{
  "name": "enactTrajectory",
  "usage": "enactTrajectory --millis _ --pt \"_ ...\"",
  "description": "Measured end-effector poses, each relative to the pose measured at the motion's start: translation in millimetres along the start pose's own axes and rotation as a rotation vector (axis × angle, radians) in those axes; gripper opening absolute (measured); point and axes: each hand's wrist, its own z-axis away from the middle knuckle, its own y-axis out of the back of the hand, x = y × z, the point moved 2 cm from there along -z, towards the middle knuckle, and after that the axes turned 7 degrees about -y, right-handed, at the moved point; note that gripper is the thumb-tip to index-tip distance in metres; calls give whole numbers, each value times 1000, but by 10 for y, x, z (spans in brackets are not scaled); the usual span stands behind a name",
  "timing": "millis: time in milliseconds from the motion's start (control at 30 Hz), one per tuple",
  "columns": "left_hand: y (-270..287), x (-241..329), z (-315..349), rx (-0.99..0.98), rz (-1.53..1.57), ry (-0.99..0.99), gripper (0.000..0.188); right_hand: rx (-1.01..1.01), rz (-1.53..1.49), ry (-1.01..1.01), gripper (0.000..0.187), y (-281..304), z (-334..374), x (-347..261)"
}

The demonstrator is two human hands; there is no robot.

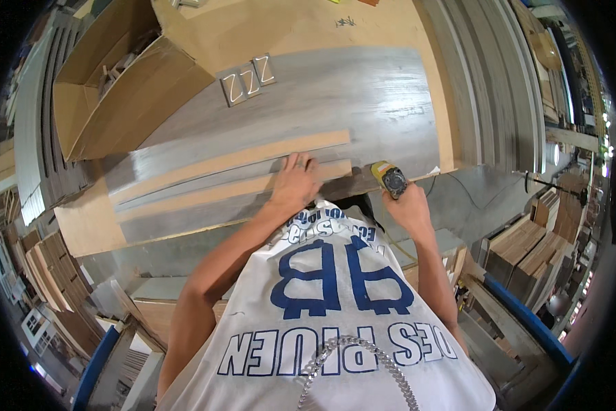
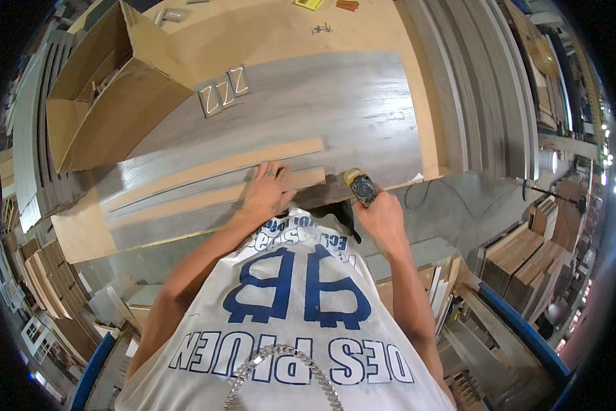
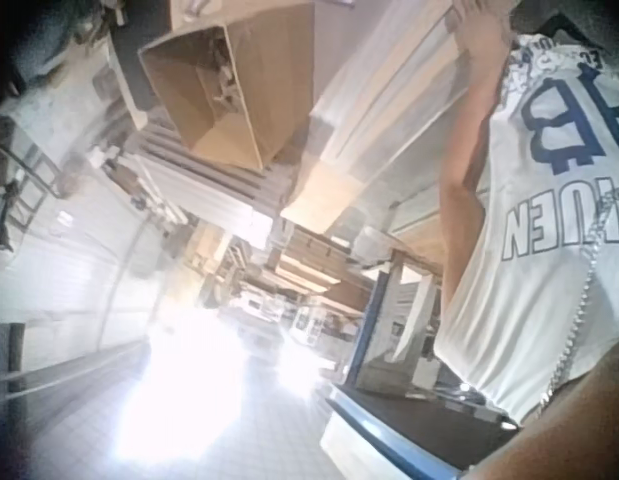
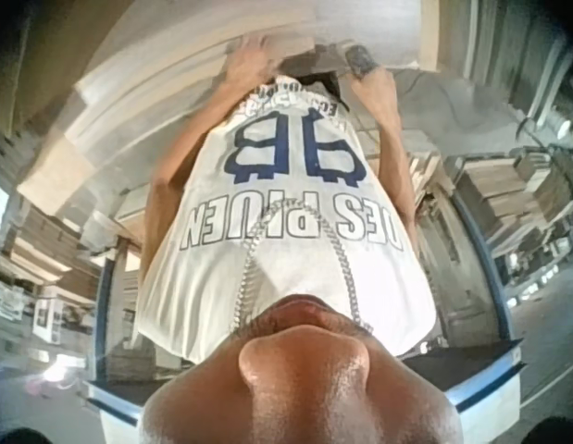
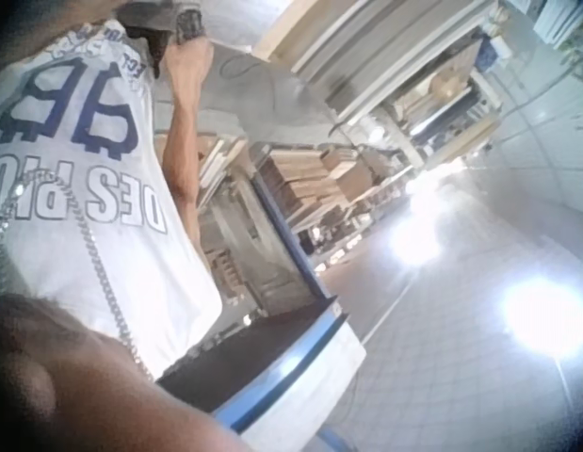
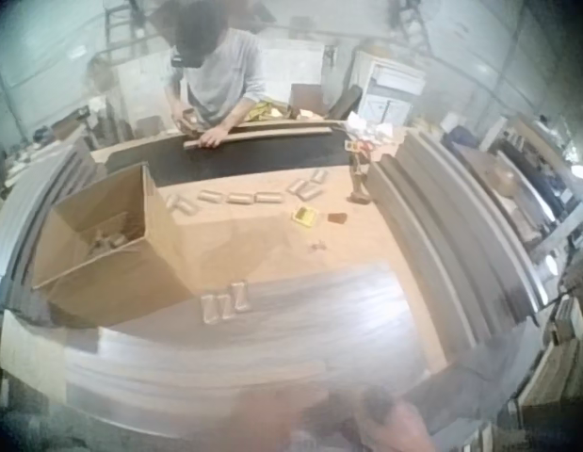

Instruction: The recorder is assembling wood components by nailing strips onto a larger base panel using a pneumatic nail gun and a hammer.

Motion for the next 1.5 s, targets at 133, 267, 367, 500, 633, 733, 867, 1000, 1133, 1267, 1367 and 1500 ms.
enactTrajectory --millis 133,267,367,500,633,733,867,1000,1133,1267,1367,1500 --pt "-128 -128 29 -13 -34 -6 58 -81 -6 -107 34 57 -33 11" --pt "-211 -77 -126 64 -22 -95 57 -89 -15 -107 33 45 104 -62" --pt "-169 -34 -168 86 -36 -135 57 -164 -181 -53 38 -27 180 -176" --pt "-160 -20 -183 61 -22 -96 58 -178 -164 -35 36 -123 191 -364" --pt "-207 -39 -189 28 -45 -103 62 -214 -89 -32 36 -186 169 -398" --pt "-217 -40 -186 43 -55 -111 62 -221 -69 -17 36 -181 174 -416" --pt "-204 -37 -181 28 -11 -100 66 -223 -54 -23 35 -188 168 -418" --pt "-210 -58 -179 34 -7 -109 66 -224 -53 -24 35 -204 148 -401" --pt "-221 -61 -195 43 -55 -137 63 -187 15 32 35 -299 178 -364" --pt "-265 -87 -174 71 -84 -145 58 -158 39 72 35 -219 185 -527" --pt "-280 -82 -158 125 -32 -140 57 -174 -26 28 38 -211 86 -439" --pt "-263 -72 -157 88 6 -124 57 -190 11 4 38 -215 31 -479"
